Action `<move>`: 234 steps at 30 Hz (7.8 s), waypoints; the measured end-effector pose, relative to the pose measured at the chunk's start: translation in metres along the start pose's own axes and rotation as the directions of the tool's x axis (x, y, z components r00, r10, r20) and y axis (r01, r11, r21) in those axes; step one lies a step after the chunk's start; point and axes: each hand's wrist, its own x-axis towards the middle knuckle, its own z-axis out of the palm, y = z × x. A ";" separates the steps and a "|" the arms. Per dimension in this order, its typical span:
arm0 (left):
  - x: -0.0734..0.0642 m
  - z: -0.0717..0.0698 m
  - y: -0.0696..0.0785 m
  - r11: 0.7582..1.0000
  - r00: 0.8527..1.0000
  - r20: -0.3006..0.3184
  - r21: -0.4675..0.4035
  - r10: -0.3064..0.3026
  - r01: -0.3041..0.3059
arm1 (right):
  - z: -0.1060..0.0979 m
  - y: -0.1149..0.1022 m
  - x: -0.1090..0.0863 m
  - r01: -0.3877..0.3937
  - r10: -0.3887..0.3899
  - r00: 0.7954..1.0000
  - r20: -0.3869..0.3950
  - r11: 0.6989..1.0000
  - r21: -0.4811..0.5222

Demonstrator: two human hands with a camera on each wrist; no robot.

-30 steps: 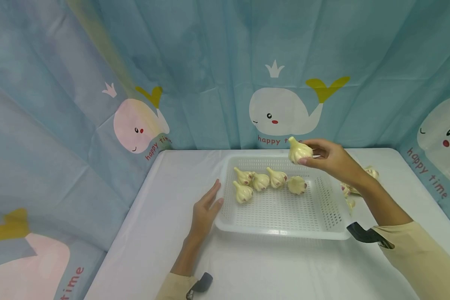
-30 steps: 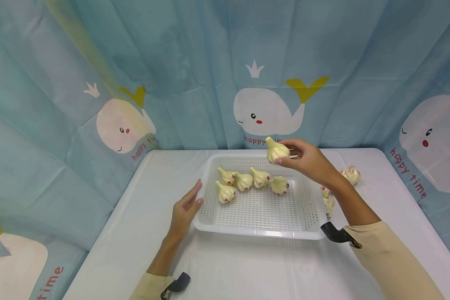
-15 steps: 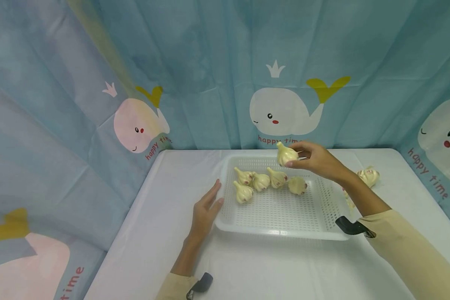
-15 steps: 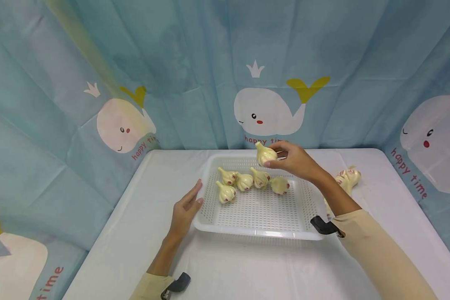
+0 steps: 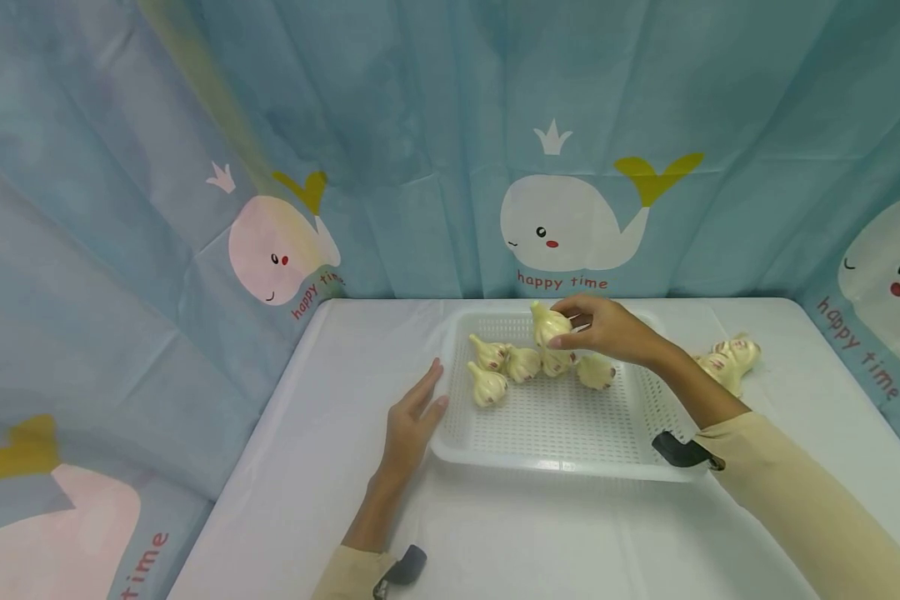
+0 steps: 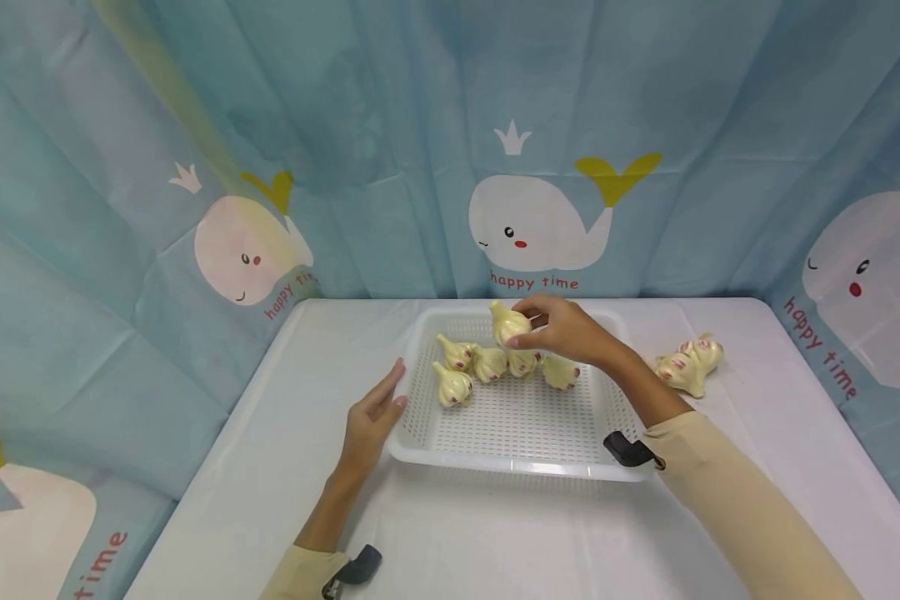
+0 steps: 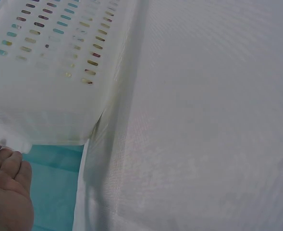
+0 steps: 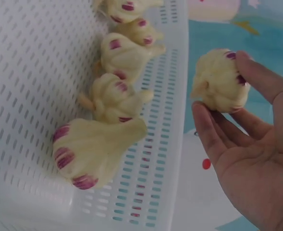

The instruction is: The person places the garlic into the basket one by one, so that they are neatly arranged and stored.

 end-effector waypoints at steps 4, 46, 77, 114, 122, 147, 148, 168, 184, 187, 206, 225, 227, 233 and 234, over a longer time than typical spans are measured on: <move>0.000 0.000 0.000 1.000 1.000 0.002 -0.006 -0.007 0.007 | 0.007 -0.003 0.002 0.000 0.000 1.000 0.025 1.000 0.006; -0.001 0.000 0.002 1.000 1.000 -0.010 -0.027 0.015 -0.016 | 0.042 -0.002 0.022 -0.017 0.056 0.945 0.321 0.992 -0.124; -0.001 0.001 -0.002 0.999 1.000 0.005 -0.039 0.013 -0.013 | 0.055 0.014 0.017 -0.051 0.117 0.931 0.345 0.980 -0.194; -0.001 0.001 0.004 0.999 1.000 0.003 -0.043 0.005 -0.005 | 0.058 0.009 0.018 -0.105 0.207 0.920 0.333 0.948 -0.301; 0.000 0.001 0.005 0.999 1.000 0.012 -0.046 0.006 -0.005 | 0.057 0.006 0.016 -0.143 0.247 0.912 0.329 0.940 -0.310; -0.001 0.001 0.005 0.999 1.000 -0.002 -0.051 -0.008 0.008 | 0.027 -0.010 0.003 0.018 0.036 0.971 0.236 0.975 -0.222; -0.001 0.002 0.005 0.999 1.000 -0.002 -0.048 -0.008 0.008 | 0.025 -0.012 0.002 0.022 0.029 0.973 0.229 0.976 -0.217; -0.002 0.002 0.004 0.999 1.000 -0.007 -0.037 -0.003 0.002 | -0.028 -0.020 -0.051 0.012 -0.017 1.000 -0.025 0.981 -0.195; -0.002 0.003 0.005 0.999 1.000 -0.017 -0.040 0.001 -0.002 | -0.065 0.012 -0.106 -0.062 0.001 0.951 -0.311 0.980 -0.188; -0.002 0.003 0.005 0.999 1.000 -0.012 -0.035 -0.002 0.002 | -0.072 0.021 -0.114 -0.100 0.030 0.936 -0.350 0.978 -0.184; -0.002 0.003 0.004 1.000 1.000 -0.005 -0.012 -0.009 0.009 | -0.101 0.109 -0.133 -0.243 0.161 0.841 -0.517 0.966 -0.094; -0.002 0.002 0.003 1.000 1.000 0.001 -0.014 -0.006 0.006 | -0.104 0.153 -0.142 -0.413 0.348 0.813 -0.468 0.910 -0.042; -0.002 0.002 0.002 1.000 1.000 0.002 -0.014 -0.010 0.010 | -0.104 0.156 -0.143 -0.422 0.355 0.814 -0.460 0.905 -0.048; -0.002 0.002 0.002 1.000 1.000 0.002 -0.005 -0.006 0.006 | -0.102 0.161 -0.145 -0.444 0.375 0.817 -0.438 0.894 -0.062; -0.002 0.002 0.002 1.000 1.000 0.003 -0.008 -0.003 0.003 | -0.102 0.161 -0.145 -0.450 0.379 0.816 -0.437 0.890 -0.068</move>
